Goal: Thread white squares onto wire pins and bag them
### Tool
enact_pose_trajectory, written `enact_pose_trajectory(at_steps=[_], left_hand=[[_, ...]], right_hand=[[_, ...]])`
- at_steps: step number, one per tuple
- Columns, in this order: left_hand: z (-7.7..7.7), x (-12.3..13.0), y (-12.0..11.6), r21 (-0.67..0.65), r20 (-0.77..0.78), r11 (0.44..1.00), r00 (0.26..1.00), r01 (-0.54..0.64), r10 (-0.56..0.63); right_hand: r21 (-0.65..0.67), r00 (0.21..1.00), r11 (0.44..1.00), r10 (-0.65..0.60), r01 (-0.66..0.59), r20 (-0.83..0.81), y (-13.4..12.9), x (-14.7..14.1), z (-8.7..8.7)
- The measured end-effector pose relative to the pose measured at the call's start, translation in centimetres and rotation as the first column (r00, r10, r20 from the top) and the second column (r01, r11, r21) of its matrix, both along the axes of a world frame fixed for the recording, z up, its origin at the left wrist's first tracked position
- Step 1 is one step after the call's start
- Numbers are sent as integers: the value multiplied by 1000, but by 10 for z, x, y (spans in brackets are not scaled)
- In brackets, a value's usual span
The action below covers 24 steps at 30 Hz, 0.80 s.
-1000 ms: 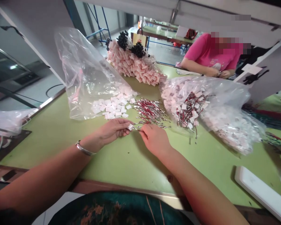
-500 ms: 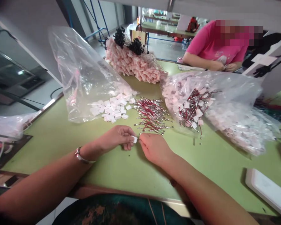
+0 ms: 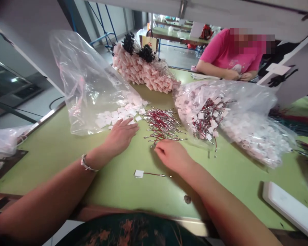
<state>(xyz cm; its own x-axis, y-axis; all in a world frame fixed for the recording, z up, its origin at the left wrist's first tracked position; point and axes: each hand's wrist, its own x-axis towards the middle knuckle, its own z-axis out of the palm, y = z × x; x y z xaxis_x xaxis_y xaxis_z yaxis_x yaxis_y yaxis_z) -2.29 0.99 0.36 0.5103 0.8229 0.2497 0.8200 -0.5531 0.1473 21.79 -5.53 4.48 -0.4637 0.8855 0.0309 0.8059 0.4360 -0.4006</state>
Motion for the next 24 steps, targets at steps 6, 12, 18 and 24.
enact_pose_trajectory(at_steps=[6, 12, 18, 24], left_hand=[[-3, 6, -6, 7, -75, 1000, 997, -2, 3], [1, 6, -10, -38, 165, 994, 981, -100, 105], [5, 2, -11, -558, 604, 830, 670, -32, 432], [4, 8, -21, -709, 665, 688, 470, 155, 580]], right_hand=[[276, 977, 961, -77, 19, 200, 20, 23, -10], [317, 951, 945, -20, -83, 308, 28, 0, -10], [273, 898, 917, 163, -291, 409, 38, -4, -17], [396, 972, 917, 137, -52, -191, 40, -5, -21]])
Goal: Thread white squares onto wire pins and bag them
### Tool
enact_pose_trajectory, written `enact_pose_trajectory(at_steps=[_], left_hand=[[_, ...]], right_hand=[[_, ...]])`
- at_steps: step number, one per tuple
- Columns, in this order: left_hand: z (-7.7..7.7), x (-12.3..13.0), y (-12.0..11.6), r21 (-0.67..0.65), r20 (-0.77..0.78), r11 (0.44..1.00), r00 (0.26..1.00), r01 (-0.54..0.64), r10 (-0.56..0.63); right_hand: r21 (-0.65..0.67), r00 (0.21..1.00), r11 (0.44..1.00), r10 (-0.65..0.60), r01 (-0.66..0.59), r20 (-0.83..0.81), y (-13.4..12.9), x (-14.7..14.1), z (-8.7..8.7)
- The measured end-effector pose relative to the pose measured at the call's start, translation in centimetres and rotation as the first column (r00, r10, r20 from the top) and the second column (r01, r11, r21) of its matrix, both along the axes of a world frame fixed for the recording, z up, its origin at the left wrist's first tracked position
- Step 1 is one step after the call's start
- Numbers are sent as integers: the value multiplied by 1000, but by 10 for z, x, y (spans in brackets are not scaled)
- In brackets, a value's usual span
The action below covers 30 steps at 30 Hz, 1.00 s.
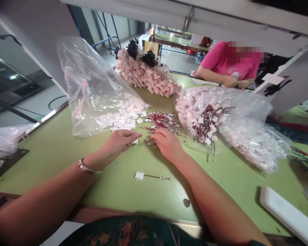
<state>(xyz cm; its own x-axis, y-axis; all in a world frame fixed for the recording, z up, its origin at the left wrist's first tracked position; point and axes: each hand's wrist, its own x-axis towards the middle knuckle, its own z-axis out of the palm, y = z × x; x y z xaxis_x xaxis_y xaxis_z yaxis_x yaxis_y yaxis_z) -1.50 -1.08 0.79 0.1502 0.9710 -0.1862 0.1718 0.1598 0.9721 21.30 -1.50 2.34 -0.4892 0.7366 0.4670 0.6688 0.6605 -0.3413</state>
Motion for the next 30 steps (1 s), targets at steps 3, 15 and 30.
enact_pose_trajectory(at_steps=[3, 15, 30], left_hand=[[-3, 4, -4, -96, 136, 995, 991, 13, 0], [0, 8, -7, -222, 475, 973, 878, 62, 53], [-4, 11, -13, -66, 219, 997, 976, 30, -15]], right_hand=[[-199, 892, 971, -203, 131, -404, -4, -4, 10], [92, 999, 996, -3, 0, 36, -20, -4, 1], [-540, 996, 840, -86, 57, -29, -28, -17, 12]])
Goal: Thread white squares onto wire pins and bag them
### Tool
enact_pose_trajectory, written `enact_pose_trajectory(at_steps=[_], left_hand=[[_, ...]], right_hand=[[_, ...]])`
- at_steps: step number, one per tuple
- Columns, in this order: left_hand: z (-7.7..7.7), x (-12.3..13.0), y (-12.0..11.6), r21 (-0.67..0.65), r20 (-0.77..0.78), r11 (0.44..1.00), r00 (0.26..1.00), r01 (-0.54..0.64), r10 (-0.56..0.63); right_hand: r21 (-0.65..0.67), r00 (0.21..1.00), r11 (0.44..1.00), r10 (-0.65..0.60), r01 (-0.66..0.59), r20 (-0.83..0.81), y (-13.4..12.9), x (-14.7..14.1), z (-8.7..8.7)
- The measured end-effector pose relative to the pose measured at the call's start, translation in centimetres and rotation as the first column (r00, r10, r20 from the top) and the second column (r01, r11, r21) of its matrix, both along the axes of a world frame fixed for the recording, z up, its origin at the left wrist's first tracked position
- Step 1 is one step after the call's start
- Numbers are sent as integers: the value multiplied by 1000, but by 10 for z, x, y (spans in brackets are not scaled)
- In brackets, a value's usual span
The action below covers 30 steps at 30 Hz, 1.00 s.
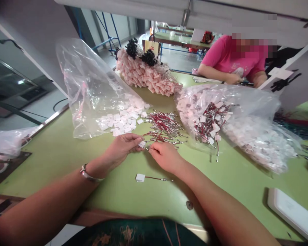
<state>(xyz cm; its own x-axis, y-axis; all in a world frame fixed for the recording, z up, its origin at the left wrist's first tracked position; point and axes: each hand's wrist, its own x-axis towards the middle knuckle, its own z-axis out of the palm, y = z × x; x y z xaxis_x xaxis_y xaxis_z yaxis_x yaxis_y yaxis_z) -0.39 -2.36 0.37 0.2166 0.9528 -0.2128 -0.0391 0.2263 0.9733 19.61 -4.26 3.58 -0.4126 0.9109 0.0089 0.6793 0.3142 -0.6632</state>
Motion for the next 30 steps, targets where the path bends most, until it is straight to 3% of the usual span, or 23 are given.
enact_pose_trajectory(at_steps=[3, 5, 11, 17, 22, 24, 27, 28, 30], left_hand=[[2, 2, -3, 68, -99, 997, 995, 24, -18], [4, 4, -5, 94, -137, 993, 989, 70, -57], [10, 5, -9, 88, -211, 975, 960, 206, -184], [7, 5, -10, 69, -226, 952, 934, 299, -277], [15, 5, -15, 115, -324, 896, 869, 428, -373], [22, 2, -17, 186, -402, 848, 826, 496, -395], [31, -6, -15, 255, -512, 782, 766, 569, -390], [33, -11, -11, 264, -555, 789, 757, 555, -346], [34, -21, -1, 328, -651, 849, 751, 414, -114]], right_hand=[[-213, 992, 974, -97, 78, -78, 2, -1, 5], [-280, 984, 953, -147, 112, -105, 2, -1, 5], [-73, 991, 992, -113, 107, -71, -11, -6, -4], [-89, 986, 983, -164, 162, -11, -21, -9, -12], [-124, 997, 992, 40, -32, 64, -9, 8, 5], [-8, 995, 999, 39, -38, 96, 3, 19, 10], [269, 974, 958, -146, 96, 174, 21, 27, 4], [334, 956, 936, -195, 114, 219, 25, 28, -2], [411, 916, 908, -235, 86, 325, 29, 25, -12]])
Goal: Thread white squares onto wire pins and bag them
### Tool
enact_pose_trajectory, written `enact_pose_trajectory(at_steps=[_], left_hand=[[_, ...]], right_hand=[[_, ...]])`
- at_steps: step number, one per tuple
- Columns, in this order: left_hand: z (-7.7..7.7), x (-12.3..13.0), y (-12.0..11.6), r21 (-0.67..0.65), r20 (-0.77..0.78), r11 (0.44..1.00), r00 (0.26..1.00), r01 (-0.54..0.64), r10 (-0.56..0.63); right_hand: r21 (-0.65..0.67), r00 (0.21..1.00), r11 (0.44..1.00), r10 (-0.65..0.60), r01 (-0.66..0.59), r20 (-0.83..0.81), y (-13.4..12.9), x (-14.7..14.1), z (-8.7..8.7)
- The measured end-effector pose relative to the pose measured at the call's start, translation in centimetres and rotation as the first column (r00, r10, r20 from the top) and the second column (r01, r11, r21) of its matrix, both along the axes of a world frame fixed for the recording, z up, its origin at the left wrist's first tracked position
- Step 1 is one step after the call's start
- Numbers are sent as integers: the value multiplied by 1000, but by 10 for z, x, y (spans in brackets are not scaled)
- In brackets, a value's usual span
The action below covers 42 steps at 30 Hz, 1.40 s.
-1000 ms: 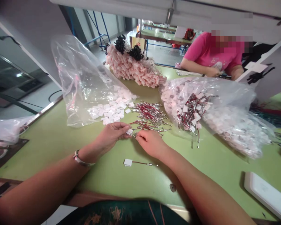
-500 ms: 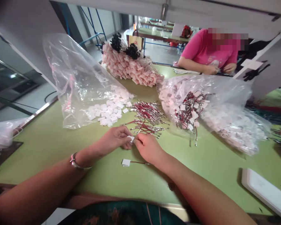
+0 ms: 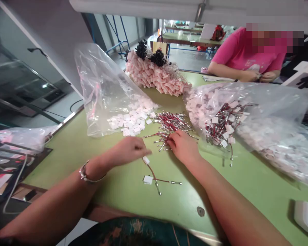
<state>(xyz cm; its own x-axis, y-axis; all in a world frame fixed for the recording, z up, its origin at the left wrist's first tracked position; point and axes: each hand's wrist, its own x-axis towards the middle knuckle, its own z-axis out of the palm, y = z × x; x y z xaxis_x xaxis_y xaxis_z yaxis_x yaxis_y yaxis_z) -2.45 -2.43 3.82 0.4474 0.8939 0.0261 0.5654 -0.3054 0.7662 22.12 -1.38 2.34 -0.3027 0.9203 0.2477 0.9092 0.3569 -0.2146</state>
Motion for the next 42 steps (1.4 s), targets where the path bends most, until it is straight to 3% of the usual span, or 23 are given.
enact_pose_trajectory(at_steps=[2, 4, 8, 10, 14, 18, 21, 25, 27, 30, 33, 35, 38, 42], left_hand=[[-2, -10, 13, 196, -78, 949, 960, -249, 268], [-8, -16, 25, 345, -165, 880, 902, -327, 400], [-21, -14, 36, 406, -388, 898, 858, -168, 336], [-25, -12, 37, 427, -413, 894, 851, -135, 325], [-27, -15, 37, 452, -404, 882, 852, -130, 333], [-18, -20, 34, 479, -256, 848, 887, -230, 385], [-9, -17, 28, 366, -69, 884, 939, -290, 336], [-2, -5, 14, -36, 168, 964, 949, -264, 266], [-2, 2, 7, -303, 314, 936, 908, -180, 277], [-8, 10, 3, -568, 520, 823, 778, 6, 353], [-18, 13, 4, -637, 606, 767, 666, 79, 435], [-23, 13, 6, -652, 616, 754, 639, 85, 461], [-26, 13, 6, -663, 589, 746, 660, 65, 466], [-21, 12, 5, -655, 522, 756, 731, 14, 439]], right_hand=[[31, 995, 999, 21, -25, 102, 0, -3, -7], [66, 991, 997, 32, -41, 134, -3, -4, -8], [118, 997, 990, 77, -80, 29, -13, -2, -2], [62, 996, 995, 82, -79, -38, -18, -4, 1], [-182, 990, 979, 73, -94, -119, -25, -14, 2], [-203, 985, 974, 70, -102, -161, -28, -20, 5], [-182, 973, 974, 91, -132, -214, -31, -20, 7], [-175, 945, 972, 94, -155, -314, -36, -20, 9], [-185, 922, 974, 52, -132, -384, -39, -21, 11], [-211, 879, 972, -10, -104, -477, -44, -24, 15], [-274, 837, 951, -32, -142, -546, -48, -28, 21], [-335, 820, 922, -37, -192, -572, -49, -31, 23], [-358, 819, 911, -41, -205, -572, -50, -32, 22], [-226, 852, 960, 22, -164, -523, -49, -29, 14]])
